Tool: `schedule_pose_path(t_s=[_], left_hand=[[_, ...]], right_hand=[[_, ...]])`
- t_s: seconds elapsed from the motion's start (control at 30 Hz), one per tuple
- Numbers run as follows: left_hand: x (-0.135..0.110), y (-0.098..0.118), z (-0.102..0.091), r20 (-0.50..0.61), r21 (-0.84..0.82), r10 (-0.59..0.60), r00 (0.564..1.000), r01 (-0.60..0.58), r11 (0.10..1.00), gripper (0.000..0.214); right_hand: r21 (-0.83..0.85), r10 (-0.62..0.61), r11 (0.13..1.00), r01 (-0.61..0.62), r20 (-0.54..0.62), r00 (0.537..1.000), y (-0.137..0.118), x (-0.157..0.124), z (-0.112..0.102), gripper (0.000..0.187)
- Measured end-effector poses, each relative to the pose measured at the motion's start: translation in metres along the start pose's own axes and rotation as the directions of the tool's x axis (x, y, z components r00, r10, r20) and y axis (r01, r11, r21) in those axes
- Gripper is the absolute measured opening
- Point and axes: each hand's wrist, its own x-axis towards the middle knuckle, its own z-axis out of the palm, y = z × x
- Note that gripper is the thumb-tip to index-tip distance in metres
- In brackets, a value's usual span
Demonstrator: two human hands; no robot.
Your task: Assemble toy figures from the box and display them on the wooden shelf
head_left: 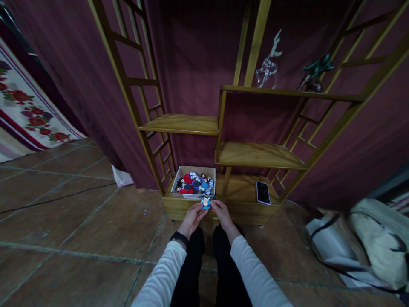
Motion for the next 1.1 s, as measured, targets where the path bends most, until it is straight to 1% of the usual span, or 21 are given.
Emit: schedule_pose_path(t_s=[0.07,0.13,0.27,0.33,0.5,0.63,0.73,0.8,0.93,1.0,1.1], left_hand=[[-0.001,-0.001,0.001,-0.007,0.028,0.013,1.000,-0.012,1.000,0.008],[-0.002,-0.001,0.002,0.001,0.052,0.024,1.000,-0.024,0.998,0.011],[-0.008,0.001,0.006,0.106,0.084,0.032,0.994,-0.041,0.996,0.023],[-0.010,0.001,0.008,0.133,0.092,0.041,0.990,-0.054,0.994,0.031],[-0.009,-0.002,0.009,0.125,0.088,0.063,0.990,-0.075,0.993,0.036],[-0.007,-0.003,0.007,0.103,0.065,0.095,0.990,-0.102,0.993,0.042],[-0.008,-0.002,0.007,0.102,0.062,0.110,0.989,-0.117,0.991,0.046],[-0.009,0.000,0.008,0.105,0.061,0.094,0.990,-0.101,0.993,0.046],[-0.012,0.001,0.009,0.113,0.060,0.039,0.993,-0.046,0.997,0.047],[-0.012,0.001,0.009,0.120,0.064,0.041,0.992,-0.049,0.997,0.045],[-0.011,0.000,0.008,0.111,0.093,0.056,0.992,-0.067,0.993,0.036]], right_hand=[[-0.005,-0.029,1.000,0.029,-0.016,0.999,0.000,0.000,-0.001,0.031],[0.003,-0.023,1.000,0.023,-0.021,1.000,0.000,-0.001,-0.002,0.031],[0.058,0.018,0.998,-0.019,0.019,1.000,-0.006,-0.005,-0.003,0.032],[0.098,0.032,0.995,-0.035,0.030,0.999,-0.009,-0.008,-0.002,0.033],[0.214,0.056,0.975,-0.065,0.051,0.997,-0.016,-0.011,0.001,0.034],[0.242,0.061,0.967,-0.084,0.103,0.993,-0.017,-0.012,0.000,0.034],[0.219,0.061,0.972,-0.090,0.137,0.989,-0.018,-0.013,-0.002,0.037],[0.189,0.055,0.978,-0.084,0.151,0.987,-0.019,-0.013,-0.003,0.040],[0.125,-0.024,0.992,0.010,0.111,0.994,-0.019,-0.013,-0.001,0.040],[0.082,-0.057,0.995,0.050,0.092,0.994,-0.018,-0.011,0.000,0.037],[0.024,-0.071,0.997,0.069,0.090,0.993,-0.017,-0.008,-0.001,0.033]])
